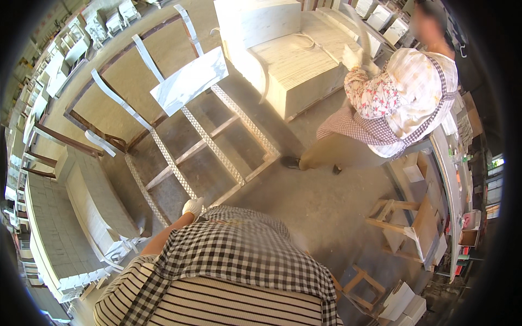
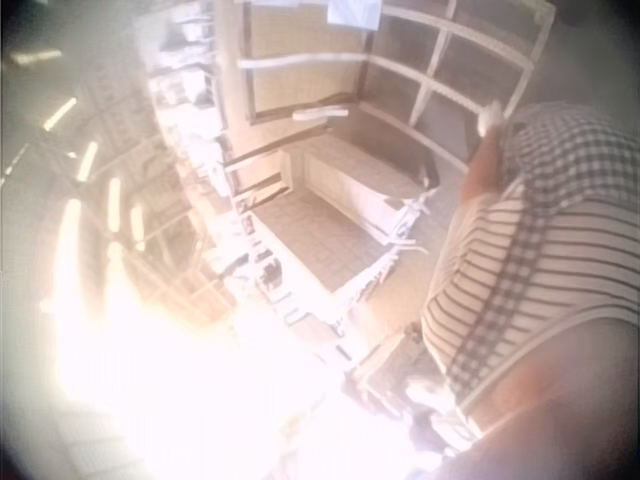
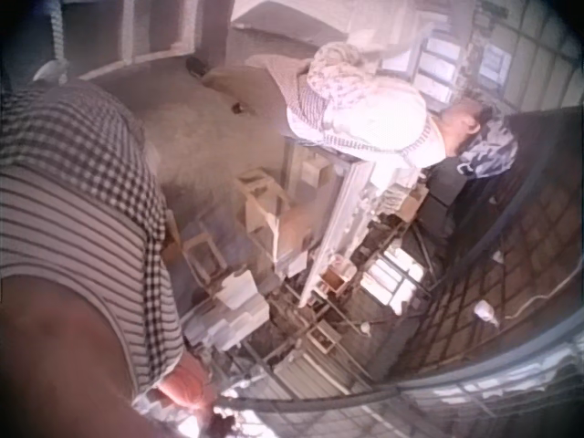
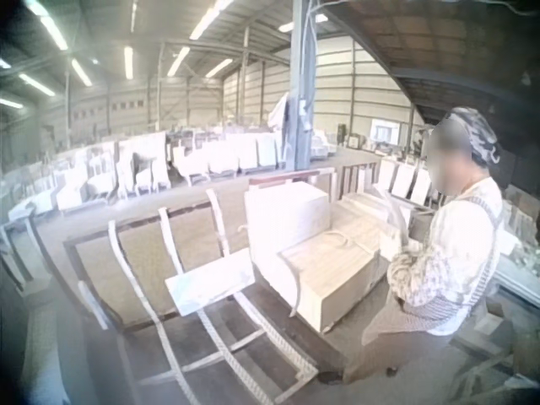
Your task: The person picks up a white rectangular board from a stack, places it on a workbench, and uses a brush to apply a white paste from a metal bowl onto the board's surface. The person repeatedly dips the brush into the bowl and spreads the paste across the board.
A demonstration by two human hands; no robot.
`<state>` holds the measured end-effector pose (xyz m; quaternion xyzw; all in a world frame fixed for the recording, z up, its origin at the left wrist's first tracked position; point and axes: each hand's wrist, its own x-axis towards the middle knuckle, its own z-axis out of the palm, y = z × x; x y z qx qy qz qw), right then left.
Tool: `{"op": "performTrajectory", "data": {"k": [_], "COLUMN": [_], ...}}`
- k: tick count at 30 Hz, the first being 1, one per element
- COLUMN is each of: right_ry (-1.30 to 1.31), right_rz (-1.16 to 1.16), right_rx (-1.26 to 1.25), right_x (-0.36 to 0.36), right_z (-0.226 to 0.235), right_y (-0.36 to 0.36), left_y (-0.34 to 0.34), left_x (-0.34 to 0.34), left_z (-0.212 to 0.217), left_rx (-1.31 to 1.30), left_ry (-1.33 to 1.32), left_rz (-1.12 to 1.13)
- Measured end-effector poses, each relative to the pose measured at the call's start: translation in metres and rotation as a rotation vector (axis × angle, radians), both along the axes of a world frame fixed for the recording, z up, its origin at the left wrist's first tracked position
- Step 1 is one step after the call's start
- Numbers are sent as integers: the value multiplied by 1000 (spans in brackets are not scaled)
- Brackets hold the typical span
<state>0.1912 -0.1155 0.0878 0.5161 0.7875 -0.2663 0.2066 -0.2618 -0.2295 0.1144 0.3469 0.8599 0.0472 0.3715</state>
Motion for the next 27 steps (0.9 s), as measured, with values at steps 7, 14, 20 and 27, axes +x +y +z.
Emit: {"op": "performTrajectory", "data": {"k": [7,14,20,27], "right_ry": [-198,-217,-218,-233], "right_rz": [-151,-289,-362,-390], "right_rx": [-83,22,50,-38], "right_x": [32,80,110,113], "right_z": [19,4,9,32], "right_y": [-4,-4,27,141], "left_y": [42,107,193,306], "left_x": [15,24,50,72], "left_z": [8,-12,-31,-26], "left_rx": [-36,-68,40,14], "left_ry": [-3,-85,-113,-79], "left_rz": [-60,67,-17,-272]}}
